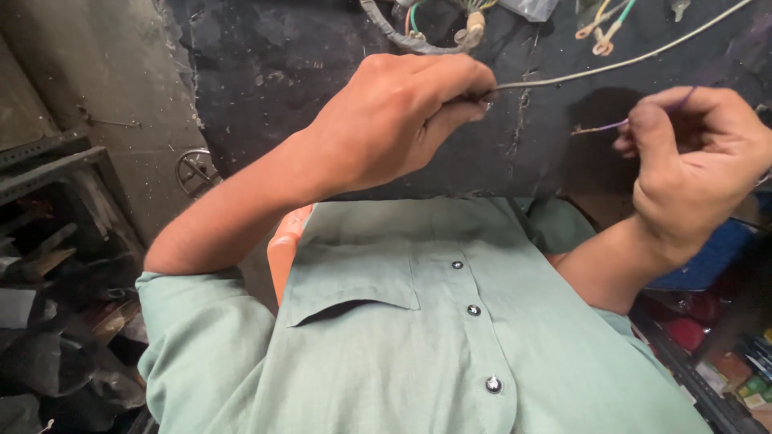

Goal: Testing and repairing a motorcycle headlight wiring and bulb assembly.

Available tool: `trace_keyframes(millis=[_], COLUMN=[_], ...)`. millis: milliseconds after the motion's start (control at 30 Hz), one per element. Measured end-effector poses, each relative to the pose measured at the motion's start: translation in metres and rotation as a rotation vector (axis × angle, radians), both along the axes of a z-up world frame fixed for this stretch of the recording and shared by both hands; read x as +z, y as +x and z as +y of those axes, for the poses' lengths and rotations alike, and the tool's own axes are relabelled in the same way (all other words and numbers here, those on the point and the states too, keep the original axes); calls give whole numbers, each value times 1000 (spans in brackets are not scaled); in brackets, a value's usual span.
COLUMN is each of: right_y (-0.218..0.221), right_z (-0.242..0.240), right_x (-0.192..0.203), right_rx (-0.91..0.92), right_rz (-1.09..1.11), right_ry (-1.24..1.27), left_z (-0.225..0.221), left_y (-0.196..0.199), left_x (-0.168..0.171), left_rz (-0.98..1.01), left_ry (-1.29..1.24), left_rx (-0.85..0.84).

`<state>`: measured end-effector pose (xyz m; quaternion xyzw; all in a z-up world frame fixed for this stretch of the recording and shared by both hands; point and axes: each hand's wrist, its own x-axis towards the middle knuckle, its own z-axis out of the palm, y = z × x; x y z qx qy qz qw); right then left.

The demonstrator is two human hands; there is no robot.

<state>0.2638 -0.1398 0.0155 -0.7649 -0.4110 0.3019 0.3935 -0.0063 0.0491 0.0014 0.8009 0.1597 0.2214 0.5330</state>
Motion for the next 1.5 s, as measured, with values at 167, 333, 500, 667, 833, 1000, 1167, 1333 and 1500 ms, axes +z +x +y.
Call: trace_keyframes(millis=[167, 333, 500, 667, 833, 1000, 1167, 1333, 1500], right_y=[-7, -37, -33, -34, -32, -31, -31, -31, -31], right_z=[-3, 18, 14, 18, 6, 12, 9, 10, 8], right_x=[-13, -9, -21, -19, -29, -28, -28, -30, -33], right_rx=[85, 146, 228, 287, 213, 262, 269, 293, 300], right_rz=[303, 378, 347, 221, 285, 248, 267, 233, 226], right_ry=[180, 196, 246, 230, 265, 285, 282, 297, 293], left_z=[3, 5, 1, -1, -1, -2, -2, -3, -5], left_y=[1, 0, 1, 2, 3, 4, 3, 3, 3], left_x=[-1, -3, -7, -9, -8, -10, -11, -11, -14], left_rz=[66, 37, 51, 40, 54, 63, 55, 49, 50], left_ry=[-14, 2, 37, 44, 26, 47, 66, 77, 96], left_rx=[-19, -36, -44, -48, -51, -53, -50, -46, -38])
